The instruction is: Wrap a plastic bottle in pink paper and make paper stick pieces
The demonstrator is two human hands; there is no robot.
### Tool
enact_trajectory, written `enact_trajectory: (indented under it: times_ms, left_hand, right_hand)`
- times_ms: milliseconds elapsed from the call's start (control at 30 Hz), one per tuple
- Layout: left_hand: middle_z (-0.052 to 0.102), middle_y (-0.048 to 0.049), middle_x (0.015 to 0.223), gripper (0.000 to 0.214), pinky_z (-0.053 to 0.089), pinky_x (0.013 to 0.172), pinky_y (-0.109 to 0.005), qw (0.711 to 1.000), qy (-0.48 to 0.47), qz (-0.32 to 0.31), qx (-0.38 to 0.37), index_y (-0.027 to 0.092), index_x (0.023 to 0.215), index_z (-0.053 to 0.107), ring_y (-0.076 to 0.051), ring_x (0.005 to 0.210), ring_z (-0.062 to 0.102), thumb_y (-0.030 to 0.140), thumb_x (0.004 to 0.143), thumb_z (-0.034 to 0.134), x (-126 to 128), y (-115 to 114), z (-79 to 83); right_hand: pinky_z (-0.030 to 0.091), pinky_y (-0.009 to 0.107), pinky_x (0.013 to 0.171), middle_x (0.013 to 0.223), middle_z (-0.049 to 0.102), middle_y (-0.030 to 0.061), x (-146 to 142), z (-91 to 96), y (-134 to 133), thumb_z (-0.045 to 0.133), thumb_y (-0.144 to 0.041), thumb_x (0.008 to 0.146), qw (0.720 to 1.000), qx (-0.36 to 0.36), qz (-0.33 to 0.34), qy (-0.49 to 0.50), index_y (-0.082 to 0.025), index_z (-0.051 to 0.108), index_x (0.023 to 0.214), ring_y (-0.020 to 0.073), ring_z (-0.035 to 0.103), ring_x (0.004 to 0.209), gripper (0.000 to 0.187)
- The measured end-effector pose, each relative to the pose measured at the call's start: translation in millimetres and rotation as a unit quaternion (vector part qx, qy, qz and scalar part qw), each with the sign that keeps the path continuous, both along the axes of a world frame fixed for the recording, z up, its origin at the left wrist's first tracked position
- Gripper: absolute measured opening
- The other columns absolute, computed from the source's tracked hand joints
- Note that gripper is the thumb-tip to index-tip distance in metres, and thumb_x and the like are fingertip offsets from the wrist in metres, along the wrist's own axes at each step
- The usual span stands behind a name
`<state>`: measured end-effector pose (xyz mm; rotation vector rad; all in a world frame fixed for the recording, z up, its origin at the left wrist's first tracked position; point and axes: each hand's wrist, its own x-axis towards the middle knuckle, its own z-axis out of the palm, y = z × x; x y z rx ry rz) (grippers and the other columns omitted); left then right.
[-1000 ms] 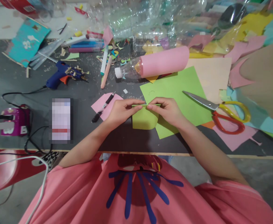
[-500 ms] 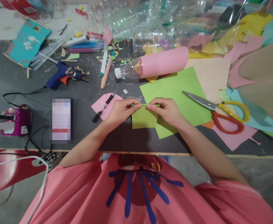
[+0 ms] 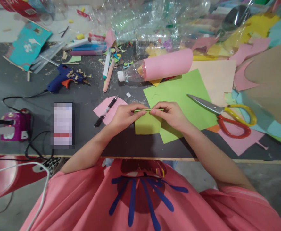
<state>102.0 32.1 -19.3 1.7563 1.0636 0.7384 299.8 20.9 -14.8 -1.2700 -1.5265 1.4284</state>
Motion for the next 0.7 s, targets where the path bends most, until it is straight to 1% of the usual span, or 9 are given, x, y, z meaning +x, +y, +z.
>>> enact_trajectory:
  times_ms: [200,533,700]
  left_hand:
    - [0.078,-0.0038,0.089,0.025,0.055,0.073,-0.021,1.0,0.0,0.0,-0.018,0.019,0.089,0.077,-0.016,0.081,0.072,0.038,0.086,0.06,0.1,0.8,1.5]
    - [0.078,-0.006,0.095,0.035,0.055,0.078,-0.02,1.0,-0.003,0.008,-0.028,0.018,0.095,0.077,-0.015,0.087,0.073,0.046,0.088,0.057,-0.6,0.9,0.0]
    - [0.078,-0.0058,0.099,0.028,0.056,0.081,-0.022,1.0,-0.022,0.001,-0.022,0.02,0.095,0.077,-0.017,0.091,0.073,0.041,0.088,0.06,-0.6,1.6,0.2]
  right_hand:
    - [0.038,0.025,0.056,0.061,0.06,-0.0007,-1.0,2.7,0.5,0.07,-0.057,0.072,1.0,-0.018,0.009,0.011,-0.018,0.065,0.062,0.0114,0.047,0.058,0.041]
    - [0.039,0.026,0.058,0.061,0.06,-0.0006,-0.2,1.7,1.0,0.073,-0.057,0.069,0.999,-0.025,-0.004,0.021,-0.019,0.067,0.062,0.0119,0.048,0.059,0.039]
    - [0.039,0.026,0.058,0.062,0.061,-0.0004,0.8,1.5,1.2,0.07,-0.061,0.07,1.0,-0.021,-0.001,0.014,-0.019,0.067,0.064,0.0122,0.049,0.06,0.043]
